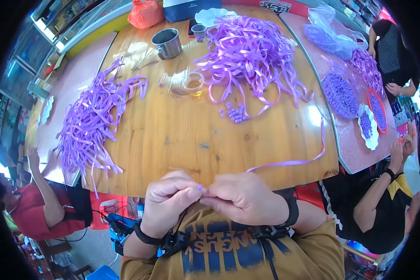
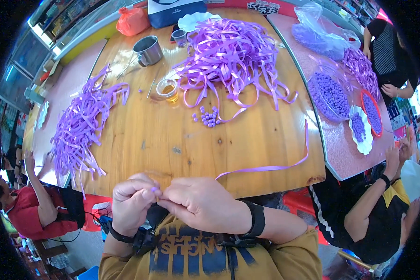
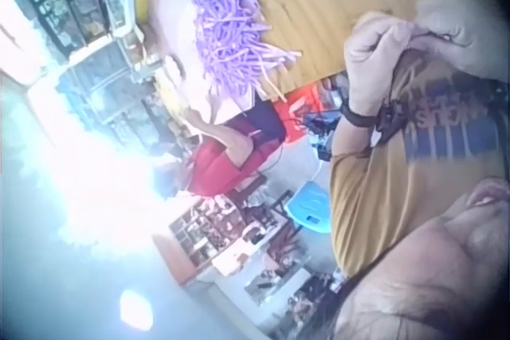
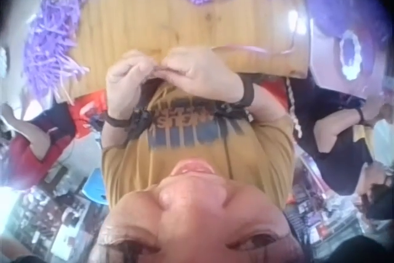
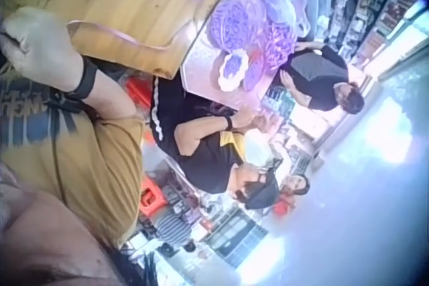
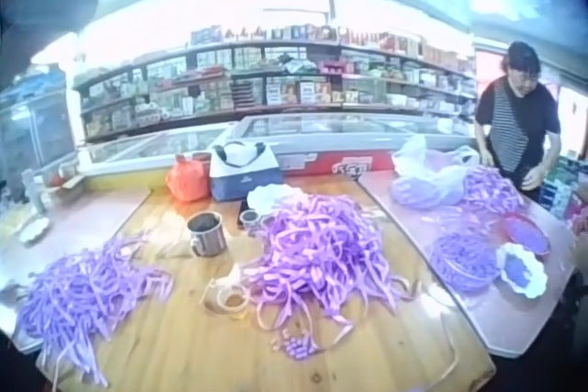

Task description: The person threads purple beads onto a purple ribbon by hand, sliding each bead along the ribbon and tying knots to secure them.

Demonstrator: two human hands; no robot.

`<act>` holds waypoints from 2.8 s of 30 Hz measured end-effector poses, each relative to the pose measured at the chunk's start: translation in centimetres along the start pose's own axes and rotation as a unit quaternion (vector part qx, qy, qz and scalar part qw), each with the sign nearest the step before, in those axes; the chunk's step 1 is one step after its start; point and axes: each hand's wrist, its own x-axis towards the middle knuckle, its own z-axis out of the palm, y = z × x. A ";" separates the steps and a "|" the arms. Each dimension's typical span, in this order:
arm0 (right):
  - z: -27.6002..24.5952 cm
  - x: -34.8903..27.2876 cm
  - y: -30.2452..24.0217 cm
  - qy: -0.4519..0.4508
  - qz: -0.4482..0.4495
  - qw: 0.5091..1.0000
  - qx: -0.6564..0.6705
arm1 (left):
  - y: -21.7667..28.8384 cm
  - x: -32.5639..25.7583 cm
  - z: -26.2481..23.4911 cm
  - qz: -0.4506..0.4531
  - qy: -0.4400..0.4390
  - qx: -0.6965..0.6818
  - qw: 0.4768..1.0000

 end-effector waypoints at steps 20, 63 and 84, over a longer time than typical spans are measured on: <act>-2.1 -1.1 1.2 0.061 0.019 0.995 0.079 | 0.0 1.9 1.2 -0.122 -0.152 0.004 0.981; -1.8 -2.0 1.0 0.162 0.044 0.983 0.077 | -2.0 2.6 3.6 0.358 -0.014 0.285 0.889; -1.3 -2.5 1.4 0.183 0.003 0.983 -0.011 | -1.1 1.7 3.4 -0.045 -0.080 0.025 0.995</act>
